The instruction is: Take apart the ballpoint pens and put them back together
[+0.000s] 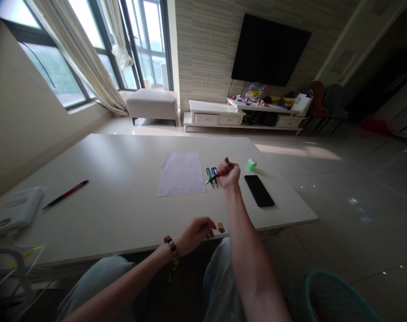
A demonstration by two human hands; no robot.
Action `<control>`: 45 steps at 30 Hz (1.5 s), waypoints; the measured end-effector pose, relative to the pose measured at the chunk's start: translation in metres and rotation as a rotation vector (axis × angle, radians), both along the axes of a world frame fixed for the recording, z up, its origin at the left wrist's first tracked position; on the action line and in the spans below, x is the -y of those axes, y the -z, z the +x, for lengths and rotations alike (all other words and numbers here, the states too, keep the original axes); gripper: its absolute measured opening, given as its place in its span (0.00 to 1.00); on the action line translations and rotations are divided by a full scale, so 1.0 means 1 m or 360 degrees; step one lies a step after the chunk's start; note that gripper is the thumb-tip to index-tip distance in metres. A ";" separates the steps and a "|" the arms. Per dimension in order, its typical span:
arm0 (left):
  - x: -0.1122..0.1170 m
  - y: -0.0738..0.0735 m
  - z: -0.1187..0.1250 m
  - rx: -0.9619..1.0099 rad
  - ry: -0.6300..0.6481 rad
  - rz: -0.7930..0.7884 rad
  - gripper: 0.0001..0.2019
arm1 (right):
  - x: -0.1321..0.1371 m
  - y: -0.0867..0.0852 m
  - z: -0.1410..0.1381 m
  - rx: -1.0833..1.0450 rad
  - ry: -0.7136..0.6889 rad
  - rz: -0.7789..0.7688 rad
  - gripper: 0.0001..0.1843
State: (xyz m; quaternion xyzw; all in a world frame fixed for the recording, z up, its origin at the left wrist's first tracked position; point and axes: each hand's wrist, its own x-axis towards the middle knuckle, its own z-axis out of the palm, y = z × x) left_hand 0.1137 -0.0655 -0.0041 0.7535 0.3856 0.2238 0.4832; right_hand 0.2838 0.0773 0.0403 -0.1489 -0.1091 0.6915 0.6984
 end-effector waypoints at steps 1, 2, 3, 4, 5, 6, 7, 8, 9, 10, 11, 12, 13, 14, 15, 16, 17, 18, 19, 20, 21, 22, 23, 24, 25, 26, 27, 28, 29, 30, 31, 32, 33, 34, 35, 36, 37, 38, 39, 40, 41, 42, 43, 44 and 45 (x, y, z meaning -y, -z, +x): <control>-0.007 0.000 0.000 -0.0094 0.0016 0.0063 0.15 | -0.001 0.000 0.000 -0.0004 -0.0009 0.0013 0.14; -0.015 0.001 0.000 -0.0185 0.0024 0.0149 0.15 | -0.003 0.000 -0.001 -0.0002 -0.0027 0.0027 0.14; -0.023 0.001 0.001 -0.0270 0.0017 0.0255 0.14 | -0.004 0.000 -0.001 0.0006 -0.0049 0.0037 0.15; -0.031 0.002 0.001 -0.0351 0.0002 0.0374 0.14 | -0.005 0.000 -0.002 0.0018 -0.0072 0.0039 0.15; -0.038 0.003 0.001 -0.0429 -0.0026 0.0501 0.14 | -0.006 0.001 -0.003 0.0033 -0.0088 0.0035 0.14; -0.043 0.004 0.001 -0.0513 -0.0064 0.0624 0.14 | -0.007 0.001 -0.004 0.0052 -0.0094 0.0027 0.14; -0.048 0.006 0.001 -0.0601 -0.0103 0.0736 0.15 | -0.007 0.002 -0.004 0.0076 -0.0095 0.0016 0.14; -0.052 0.008 0.001 -0.0685 -0.0132 0.0836 0.15 | -0.008 0.003 -0.005 0.0108 -0.0099 0.0005 0.14; -0.054 0.010 0.000 -0.0758 -0.0151 0.0922 0.15 | -0.009 0.004 -0.005 0.0145 -0.0110 -0.0008 0.15; -0.056 0.013 -0.001 -0.0816 -0.0168 0.0996 0.16 | -0.010 0.005 -0.004 0.0183 -0.0129 -0.0025 0.16; -0.056 0.017 -0.001 -0.0860 -0.0191 0.1050 0.18 | -0.010 0.007 -0.003 0.0217 -0.0150 -0.0045 0.16; -0.057 0.021 -0.001 -0.0897 -0.0222 0.1083 0.20 | -0.010 0.008 -0.002 0.0244 -0.0168 -0.0061 0.16; -0.057 0.024 -0.001 -0.0932 -0.0260 0.1093 0.21 | -0.010 0.010 -0.001 0.0261 -0.0178 -0.0070 0.16; -0.058 0.028 -0.001 -0.0972 -0.0298 0.1081 0.22 | -0.010 0.012 0.000 0.0274 -0.0183 -0.0073 0.15; -0.058 0.032 0.000 -0.1011 -0.0322 0.1050 0.23 | -0.010 0.013 0.002 0.0282 -0.0179 -0.0071 0.15; -0.058 0.035 0.000 -0.1045 -0.0329 0.1015 0.23 | -0.010 0.014 0.003 0.0287 -0.0171 -0.0064 0.15; -0.058 0.037 0.000 -0.1069 -0.0323 0.0983 0.23 | -0.009 0.015 0.004 0.0291 -0.0161 -0.0056 0.15; -0.058 0.039 0.001 -0.1085 -0.0313 0.0961 0.23 | -0.009 0.016 0.005 0.0293 -0.0151 -0.0048 0.15; -0.058 0.040 0.002 -0.1092 -0.0305 0.0951 0.23 | -0.008 0.016 0.006 0.0292 -0.0137 -0.0035 0.15; -0.057 0.040 0.002 -0.1096 -0.0302 0.0951 0.23 | -0.008 0.016 0.006 0.0288 -0.0128 -0.0018 0.15; -0.057 0.041 0.003 -0.1100 -0.0302 0.0955 0.22 | -0.008 0.016 0.006 0.0285 -0.0119 -0.0006 0.15; -0.056 0.041 0.004 -0.1107 -0.0306 0.0956 0.22 | -0.007 0.016 0.006 0.0285 -0.0106 -0.0001 0.14; -0.055 0.041 0.005 -0.1115 -0.0308 0.0955 0.22 | -0.007 0.015 0.005 0.0288 -0.0086 0.0000 0.14; -0.053 0.041 0.006 -0.1122 -0.0308 0.0955 0.22 | -0.007 0.015 0.004 0.0293 -0.0059 -0.0001 0.14; -0.052 0.041 0.007 -0.1126 -0.0309 0.0958 0.22 | -0.007 0.014 0.003 0.0299 -0.0032 -0.0002 0.13; -0.052 0.042 0.008 -0.1125 -0.0313 0.0965 0.21 | -0.007 0.014 0.002 0.0306 -0.0009 -0.0001 0.12; -0.051 0.043 0.009 -0.1119 -0.0320 0.0977 0.21 | -0.008 0.014 0.001 0.0318 0.0001 -0.0003 0.12; -0.050 0.044 0.010 -0.1111 -0.0327 0.0988 0.21 | -0.009 0.014 0.000 0.0340 -0.0008 -0.0024 0.11; -0.050 0.045 0.010 -0.1104 -0.0333 0.0995 0.21 | -0.010 0.014 -0.002 0.0373 -0.0034 -0.0068 0.11; -0.050 0.046 0.010 -0.1097 -0.0339 0.1000 0.21 | -0.011 0.015 -0.004 0.0417 -0.0067 -0.0130 0.11; -0.050 0.047 0.010 -0.1095 -0.0342 0.1001 0.21 | -0.012 0.017 -0.007 0.0470 -0.0110 -0.0198 0.12; -0.050 0.047 0.010 -0.1098 -0.0347 0.0999 0.21 | -0.013 0.019 -0.010 0.0530 -0.0155 -0.0265 0.13; -0.050 0.048 0.010 -0.1104 -0.0353 0.0999 0.21 | -0.013 0.021 -0.013 0.0591 -0.0203 -0.0322 0.15; -0.050 0.048 0.010 -0.1110 -0.0360 0.1001 0.21 | -0.013 0.023 -0.017 0.0656 -0.0253 -0.0364 0.18; -0.050 0.047 0.010 -0.1114 -0.0365 0.1000 0.21 | -0.012 0.026 -0.020 0.0726 -0.0304 -0.0395 0.21; -0.050 0.047 0.010 -0.1115 -0.0365 0.0998 0.21 | -0.011 0.027 -0.024 0.0800 -0.0350 -0.0418 0.22; -0.050 0.046 0.010 -0.1113 -0.0362 0.0994 0.21 | -0.011 0.029 -0.027 0.0872 -0.0389 -0.0422 0.23; -0.050 0.045 0.010 -0.1110 -0.0358 0.0986 0.21 | -0.010 0.030 -0.030 0.0939 -0.0402 -0.0397 0.21; -0.050 0.044 0.010 -0.1110 -0.0350 0.0975 0.22 | -0.009 0.031 -0.033 0.0999 -0.0385 -0.0348 0.18; -0.050 0.043 0.011 -0.1110 -0.0346 0.0964 0.22 | -0.009 0.033 -0.035 0.1044 -0.0332 -0.0291 0.14; -0.050 0.042 0.011 -0.1110 -0.0345 0.0957 0.22 | -0.008 0.034 -0.037 0.1073 -0.0266 -0.0249 0.11; -0.050 0.041 0.011 -0.1108 -0.0345 0.0952 0.22 | -0.008 0.035 -0.040 0.1086 -0.0213 -0.0231 0.10; -0.050 0.040 0.011 -0.1107 -0.0346 0.0947 0.22 | -0.008 0.036 -0.042 0.1089 -0.0183 -0.0237 0.10; -0.050 0.040 0.011 -0.1105 -0.0345 0.0944 0.22 | -0.008 0.038 -0.043 0.1086 -0.0183 -0.0262 0.12; -0.049 0.039 0.011 -0.1104 -0.0343 0.0943 0.22 | -0.008 0.039 -0.045 0.1078 -0.0209 -0.0291 0.14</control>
